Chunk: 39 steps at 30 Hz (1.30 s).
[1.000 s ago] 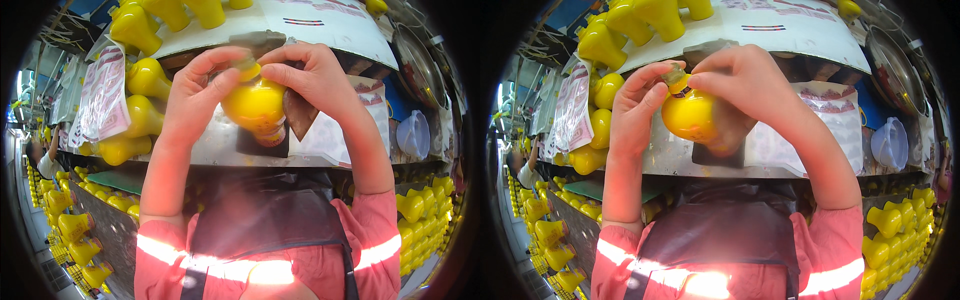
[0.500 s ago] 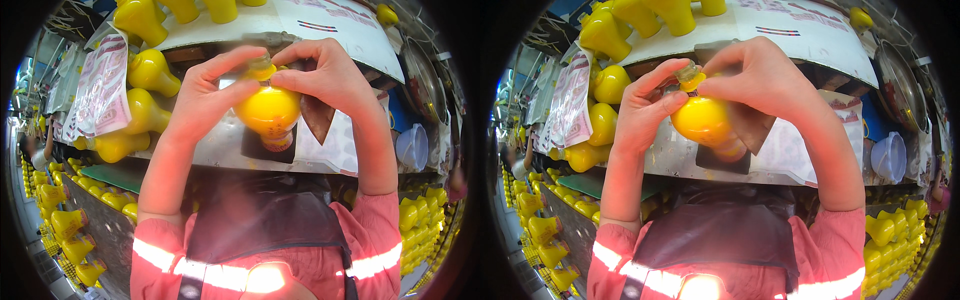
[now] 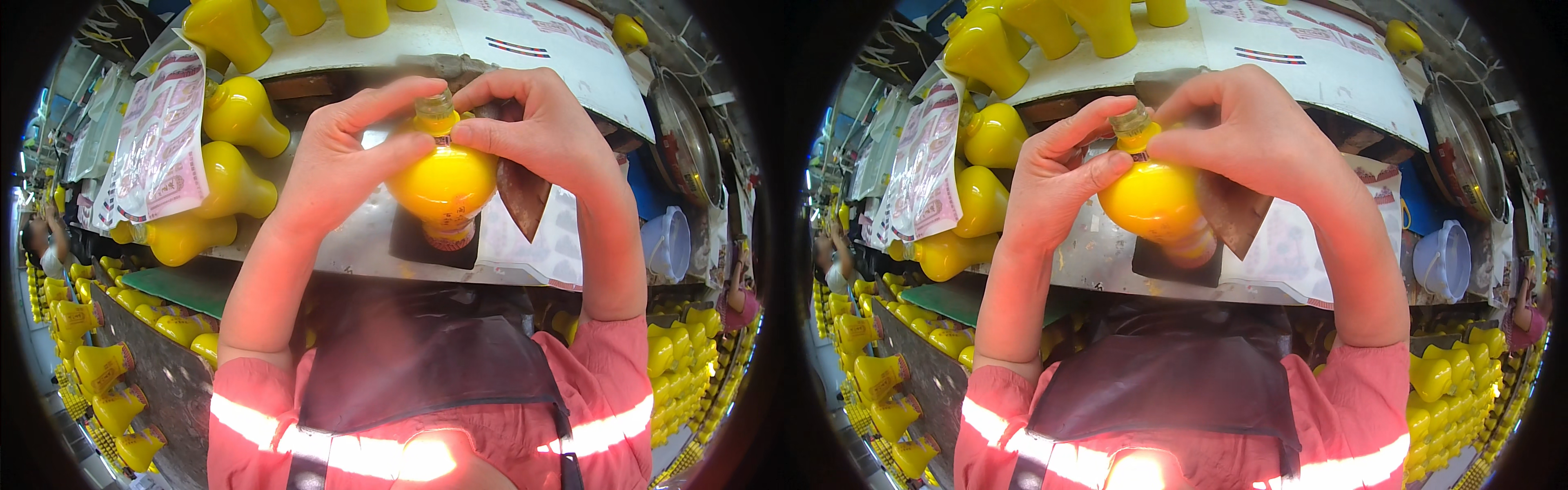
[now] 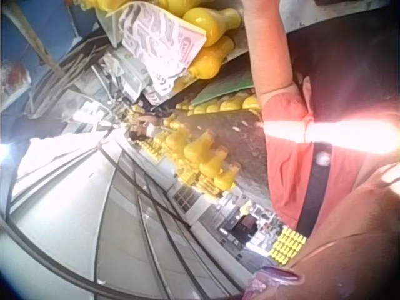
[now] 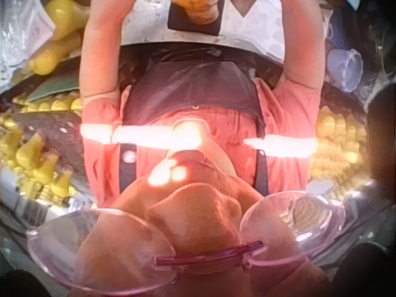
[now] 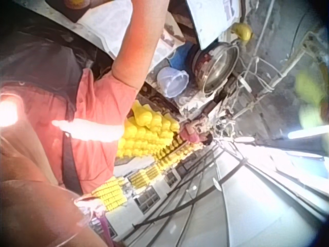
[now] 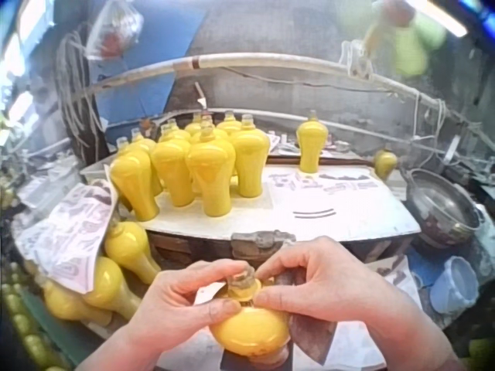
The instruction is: The person applies decorative stickers to yellow ceramic vases on a workbench. They peel each sticker from a sheet, place it on the vase, and smooth it with fingers and a small tool, then set the finished vase aside and repeat with the next item.
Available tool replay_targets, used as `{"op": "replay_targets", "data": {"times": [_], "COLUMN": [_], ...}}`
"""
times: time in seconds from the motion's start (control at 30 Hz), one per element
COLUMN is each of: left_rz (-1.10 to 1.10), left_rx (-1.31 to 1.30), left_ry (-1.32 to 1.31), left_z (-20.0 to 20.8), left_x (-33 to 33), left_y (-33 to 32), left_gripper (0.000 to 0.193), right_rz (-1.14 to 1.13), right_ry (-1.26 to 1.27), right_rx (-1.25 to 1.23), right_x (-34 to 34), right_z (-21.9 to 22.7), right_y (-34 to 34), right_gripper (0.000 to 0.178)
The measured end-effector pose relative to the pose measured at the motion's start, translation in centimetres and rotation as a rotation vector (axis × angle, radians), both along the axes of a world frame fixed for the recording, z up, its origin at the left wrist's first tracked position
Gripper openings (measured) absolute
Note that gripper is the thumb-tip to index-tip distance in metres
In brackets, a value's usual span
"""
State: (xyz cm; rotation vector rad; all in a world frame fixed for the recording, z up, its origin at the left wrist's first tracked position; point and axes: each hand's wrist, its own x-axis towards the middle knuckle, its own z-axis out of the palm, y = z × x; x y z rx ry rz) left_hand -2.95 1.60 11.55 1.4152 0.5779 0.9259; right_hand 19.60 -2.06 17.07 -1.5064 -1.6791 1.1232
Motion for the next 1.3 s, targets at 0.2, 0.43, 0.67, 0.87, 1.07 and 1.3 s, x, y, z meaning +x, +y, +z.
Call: {"op": "replay_targets", "data": {"times": [0.2,0.43,0.67,0.87,1.07,1.3], "left_rz": [0.014,0.039,0.217,0.312,0.219,0.167], "left_rx": [-0.008,0.011,0.110,0.114,0.156,0.062], "left_ry": [0.005,0.028,0.113,0.185,0.102,0.014], "left_z": [0.2,0.5,0.8,0.8,0.1,-0.1], "left_x": [0.1,0.4,1.6,2.8,2.6,1.7], "left_y": [-0.2,-0.3,-1.2,-1.8,-2.0,-1.4], "left_gripper": [0.045,0.044,0.041,0.041,0.046,0.042], "right_rz": [0.013,0.005,-0.010,-0.027,-0.041,-0.015], "right_ry": [-0.028,0.069,0.124,0.115,0.112,0.136], "right_rx": [-0.019,-0.027,0.094,0.050,0.034,0.067], "right_x": [0.2,0.9,0.9,0.8,1.0,0.8], "right_z": [0.3,-0.9,-2.0,-1.7,-1.6,-1.8], "right_y": [0.0,0.3,0.3,0.3,0.2,0.4], "right_gripper": [0.032,0.027,0.034,0.035,0.035,0.033]}}
